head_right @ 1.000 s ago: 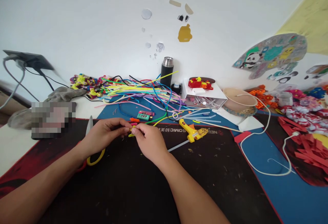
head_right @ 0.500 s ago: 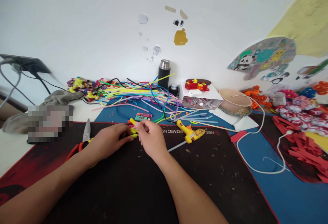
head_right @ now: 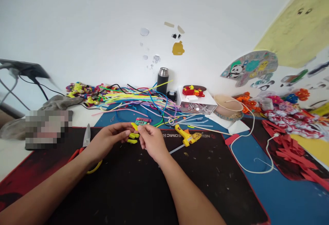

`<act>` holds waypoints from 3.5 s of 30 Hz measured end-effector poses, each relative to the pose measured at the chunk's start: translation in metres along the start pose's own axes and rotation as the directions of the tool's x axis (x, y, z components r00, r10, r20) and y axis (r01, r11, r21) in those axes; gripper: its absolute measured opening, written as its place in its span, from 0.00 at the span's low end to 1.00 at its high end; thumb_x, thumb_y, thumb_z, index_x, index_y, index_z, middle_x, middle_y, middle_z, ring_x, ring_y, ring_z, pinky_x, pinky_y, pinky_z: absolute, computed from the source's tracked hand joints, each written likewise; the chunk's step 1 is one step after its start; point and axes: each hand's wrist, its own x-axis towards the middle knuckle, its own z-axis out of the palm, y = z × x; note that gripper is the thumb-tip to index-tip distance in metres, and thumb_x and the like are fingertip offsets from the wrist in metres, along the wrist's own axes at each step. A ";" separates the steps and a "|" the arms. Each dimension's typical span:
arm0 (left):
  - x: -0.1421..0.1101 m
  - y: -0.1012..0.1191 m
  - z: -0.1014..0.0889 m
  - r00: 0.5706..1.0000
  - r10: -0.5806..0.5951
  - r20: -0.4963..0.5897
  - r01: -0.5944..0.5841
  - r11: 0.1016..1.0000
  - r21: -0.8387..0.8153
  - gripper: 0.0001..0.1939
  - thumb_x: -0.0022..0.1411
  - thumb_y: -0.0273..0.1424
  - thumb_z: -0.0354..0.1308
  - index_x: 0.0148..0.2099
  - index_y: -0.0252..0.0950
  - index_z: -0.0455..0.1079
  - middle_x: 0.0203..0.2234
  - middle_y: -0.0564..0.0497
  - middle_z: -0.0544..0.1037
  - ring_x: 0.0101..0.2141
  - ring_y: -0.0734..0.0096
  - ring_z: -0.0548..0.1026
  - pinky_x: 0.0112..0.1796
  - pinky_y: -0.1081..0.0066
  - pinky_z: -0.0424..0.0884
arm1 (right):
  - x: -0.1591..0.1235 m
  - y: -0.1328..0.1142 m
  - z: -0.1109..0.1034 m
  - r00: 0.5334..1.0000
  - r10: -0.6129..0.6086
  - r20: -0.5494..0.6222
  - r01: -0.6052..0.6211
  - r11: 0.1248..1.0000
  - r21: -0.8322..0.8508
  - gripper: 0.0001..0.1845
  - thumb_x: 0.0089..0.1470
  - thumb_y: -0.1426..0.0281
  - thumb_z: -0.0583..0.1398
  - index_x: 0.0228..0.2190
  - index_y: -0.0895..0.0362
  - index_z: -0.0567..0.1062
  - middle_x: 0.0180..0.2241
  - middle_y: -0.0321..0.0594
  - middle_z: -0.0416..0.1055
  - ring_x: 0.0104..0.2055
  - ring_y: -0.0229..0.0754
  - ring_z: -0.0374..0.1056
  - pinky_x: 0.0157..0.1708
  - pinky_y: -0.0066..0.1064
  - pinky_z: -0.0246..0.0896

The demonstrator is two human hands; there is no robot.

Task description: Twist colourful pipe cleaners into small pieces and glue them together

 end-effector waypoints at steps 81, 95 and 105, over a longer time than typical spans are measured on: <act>-0.018 0.001 0.014 0.941 -0.087 0.328 0.236 0.861 -0.450 0.21 0.47 0.45 0.80 0.35 0.36 0.81 0.38 0.45 0.84 0.42 0.60 0.81 0.46 0.64 0.77 | -0.037 -0.074 -0.007 0.959 0.082 0.270 0.282 -0.332 -0.900 0.15 0.70 0.71 0.55 0.53 0.58 0.76 0.38 0.50 0.83 0.40 0.53 0.81 0.36 0.35 0.68; -0.008 -0.013 0.016 0.978 -0.153 0.145 0.211 0.692 -0.690 0.16 0.51 0.36 0.80 0.36 0.32 0.81 0.31 0.45 0.83 0.35 0.64 0.82 0.40 0.69 0.78 | -0.038 -0.048 0.010 0.958 -0.182 0.222 0.242 0.098 -0.965 0.23 0.71 0.69 0.53 0.63 0.53 0.74 0.50 0.49 0.83 0.48 0.51 0.81 0.49 0.36 0.70; 0.000 -0.016 0.000 0.990 -0.134 0.046 0.114 0.554 -0.825 0.11 0.57 0.31 0.75 0.37 0.35 0.76 0.37 0.48 0.84 0.47 0.57 0.84 0.43 0.70 0.79 | -0.050 0.010 0.025 0.980 -0.198 -0.011 0.157 0.810 -0.565 0.20 0.67 0.55 0.60 0.50 0.53 0.82 0.27 0.37 0.76 0.25 0.40 0.70 0.25 0.29 0.63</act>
